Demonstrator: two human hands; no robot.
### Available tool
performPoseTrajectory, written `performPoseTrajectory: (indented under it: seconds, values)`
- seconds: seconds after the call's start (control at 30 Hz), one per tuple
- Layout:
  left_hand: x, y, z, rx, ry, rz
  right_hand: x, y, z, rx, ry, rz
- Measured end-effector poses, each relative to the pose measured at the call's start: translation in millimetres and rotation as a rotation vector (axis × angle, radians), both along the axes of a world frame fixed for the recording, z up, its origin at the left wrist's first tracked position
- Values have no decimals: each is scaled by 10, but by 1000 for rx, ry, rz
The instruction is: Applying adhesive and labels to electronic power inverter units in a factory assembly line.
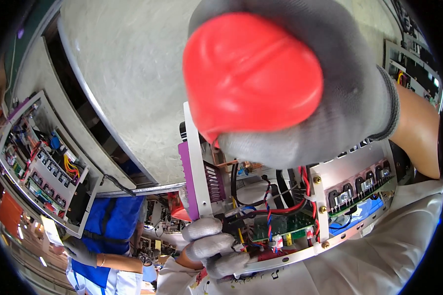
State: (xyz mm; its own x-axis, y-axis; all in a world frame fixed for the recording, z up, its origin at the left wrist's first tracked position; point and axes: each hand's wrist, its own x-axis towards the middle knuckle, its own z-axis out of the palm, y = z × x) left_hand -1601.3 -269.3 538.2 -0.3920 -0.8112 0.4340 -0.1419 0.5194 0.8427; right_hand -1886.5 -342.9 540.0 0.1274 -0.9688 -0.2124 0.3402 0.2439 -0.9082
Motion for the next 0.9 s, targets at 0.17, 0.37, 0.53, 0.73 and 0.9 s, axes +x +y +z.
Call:
performPoseTrajectory:
  seconds: [0.17,0.37,0.53,0.73,0.9]
  values:
    - [-124,-27,78,-29,-2,14,-211,111,176,-3,-21,-44]
    - [-25,-33,51,-274,-166,-147,-980,735,656,14,138,-277]
    - [-111,-262,22,-507,-136,-269,-1386,1478,1195,55,-39,-631]
    - [-55,12,310,-14,-222,-191,-1135,2152,818,22,99,-1313]
    - [12,-138,499,225,-346,-220,-979,2214,656,-179,-144,-1217]
